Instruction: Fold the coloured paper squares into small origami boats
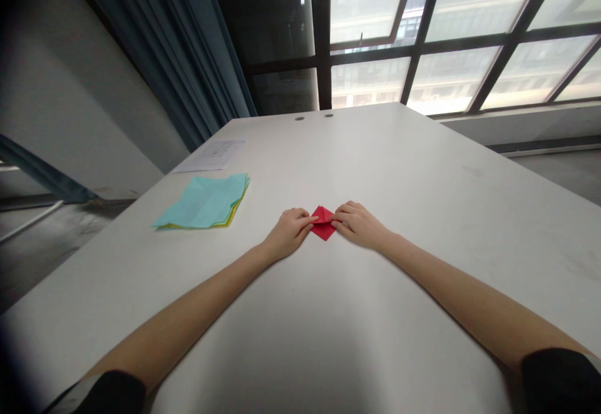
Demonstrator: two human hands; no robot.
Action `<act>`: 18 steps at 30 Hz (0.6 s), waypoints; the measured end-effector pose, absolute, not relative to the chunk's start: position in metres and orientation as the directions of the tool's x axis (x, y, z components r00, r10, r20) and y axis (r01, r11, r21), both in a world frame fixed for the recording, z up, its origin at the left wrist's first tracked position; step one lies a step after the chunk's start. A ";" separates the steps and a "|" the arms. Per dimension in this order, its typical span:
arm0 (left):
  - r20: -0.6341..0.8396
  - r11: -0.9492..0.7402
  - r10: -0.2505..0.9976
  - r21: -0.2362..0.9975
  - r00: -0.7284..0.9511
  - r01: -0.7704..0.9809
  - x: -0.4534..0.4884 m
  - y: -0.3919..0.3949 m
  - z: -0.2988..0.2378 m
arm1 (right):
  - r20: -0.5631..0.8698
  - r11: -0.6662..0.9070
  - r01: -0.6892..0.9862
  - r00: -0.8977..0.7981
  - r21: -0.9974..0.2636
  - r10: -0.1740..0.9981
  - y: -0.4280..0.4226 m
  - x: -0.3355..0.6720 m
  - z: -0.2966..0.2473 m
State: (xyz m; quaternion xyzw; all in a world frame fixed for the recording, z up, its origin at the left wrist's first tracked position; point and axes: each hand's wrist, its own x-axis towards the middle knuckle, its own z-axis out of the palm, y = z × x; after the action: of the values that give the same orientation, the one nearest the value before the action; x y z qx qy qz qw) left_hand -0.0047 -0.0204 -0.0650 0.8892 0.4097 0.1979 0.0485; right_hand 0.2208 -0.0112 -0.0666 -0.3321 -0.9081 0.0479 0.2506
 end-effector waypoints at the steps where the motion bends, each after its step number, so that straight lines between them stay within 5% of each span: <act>1: 0.306 -0.660 0.749 0.257 0.588 0.706 -0.005 -0.020 -0.065 | 0.419 0.771 0.582 -0.652 -0.258 0.632 -0.011 0.221 -0.067; 18: 0.374 -0.611 0.792 0.483 0.483 0.627 0.000 -0.017 -0.075 | 0.350 0.538 0.683 -0.410 -0.495 0.842 -0.005 0.213 -0.079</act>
State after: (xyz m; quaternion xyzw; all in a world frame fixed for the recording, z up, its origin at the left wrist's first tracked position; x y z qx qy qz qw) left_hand -0.0001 -0.0167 -0.0751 0.8493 0.4178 0.2899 0.1418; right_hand 0.2126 -0.0048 -0.0785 -0.4603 -0.8283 0.1385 0.2880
